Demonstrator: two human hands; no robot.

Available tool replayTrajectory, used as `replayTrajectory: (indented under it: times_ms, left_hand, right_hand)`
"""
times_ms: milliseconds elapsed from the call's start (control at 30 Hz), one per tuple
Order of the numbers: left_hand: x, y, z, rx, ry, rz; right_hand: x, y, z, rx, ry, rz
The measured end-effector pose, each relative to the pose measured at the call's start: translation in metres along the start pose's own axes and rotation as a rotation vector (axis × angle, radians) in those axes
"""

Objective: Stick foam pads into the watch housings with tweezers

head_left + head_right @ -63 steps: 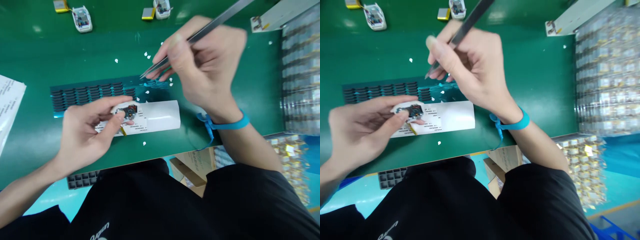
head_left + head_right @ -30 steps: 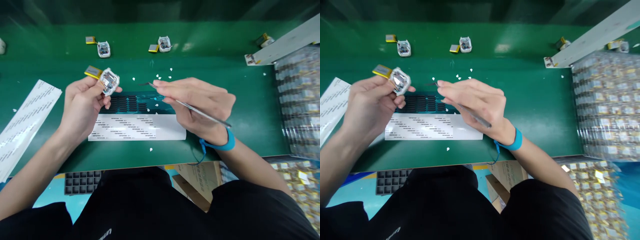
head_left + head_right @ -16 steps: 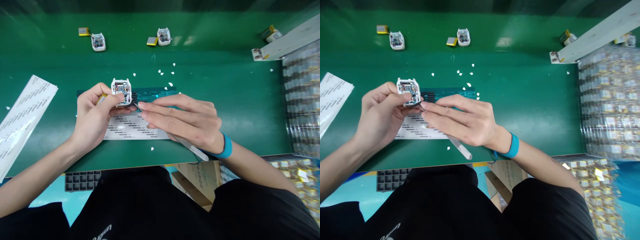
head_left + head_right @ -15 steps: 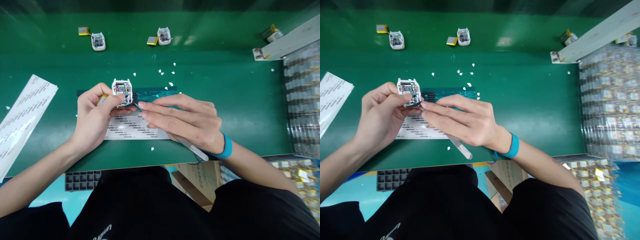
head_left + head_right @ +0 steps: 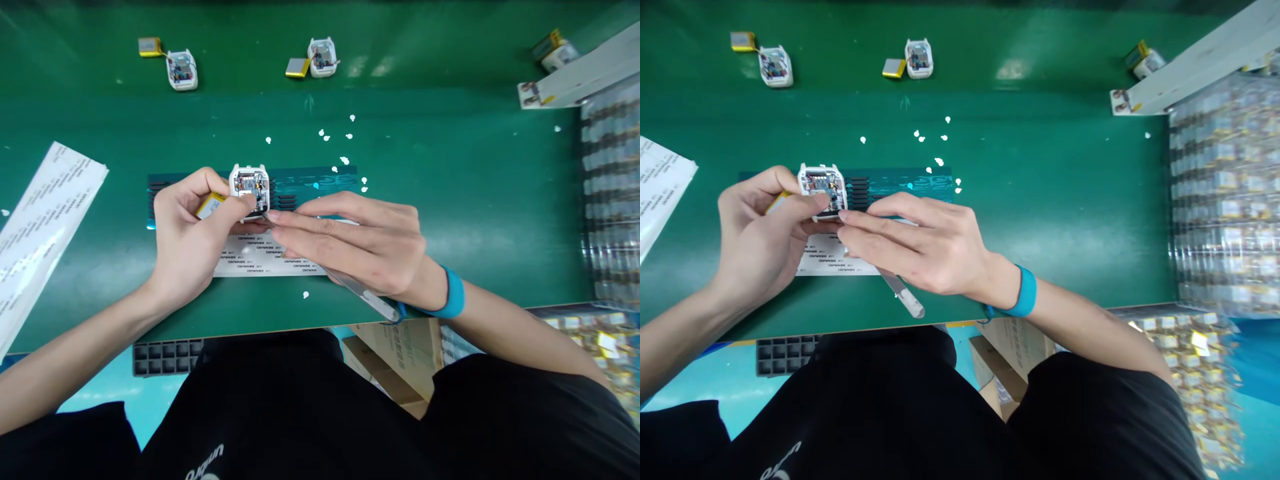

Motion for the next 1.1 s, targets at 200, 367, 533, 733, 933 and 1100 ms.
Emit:
replayTrajectory:
  times_ms: [200,367,533,733,933,1100]
  left_hand:
    - [-0.001,0.005,-0.002,-0.055,-0.003,0.033]
    - [-0.003,0.003,0.0,-0.084,-0.05,0.046]
    - [-0.001,0.004,0.0,-0.069,-0.052,-0.002]
    - [0.001,0.003,0.0,0.013,-0.057,-0.03]
    - [0.0,-0.001,0.002,0.086,-0.088,-0.038]
    - [0.002,-0.005,0.005,0.126,-0.102,-0.063]
  right_hand:
    - [0.002,0.001,-0.002,0.011,0.047,0.068]
    - [0.002,0.009,0.0,-0.116,0.017,0.108]
    - [0.007,0.011,0.001,-0.164,0.088,0.201]
    - [0.003,0.012,0.001,-0.193,0.045,0.251]
    - [0.003,0.014,0.001,-0.198,0.031,0.287]
    - [0.004,0.015,0.0,-0.175,0.031,0.307]
Point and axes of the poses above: each hand's wrist, its own z-axis towards the middle knuckle, its own x-axis out of the back of the hand, y = z × x, the point moved 7 cm from there along z, towards the middle knuckle, and after that the axes turned 6 degrees about z, right-handed, at the moved point
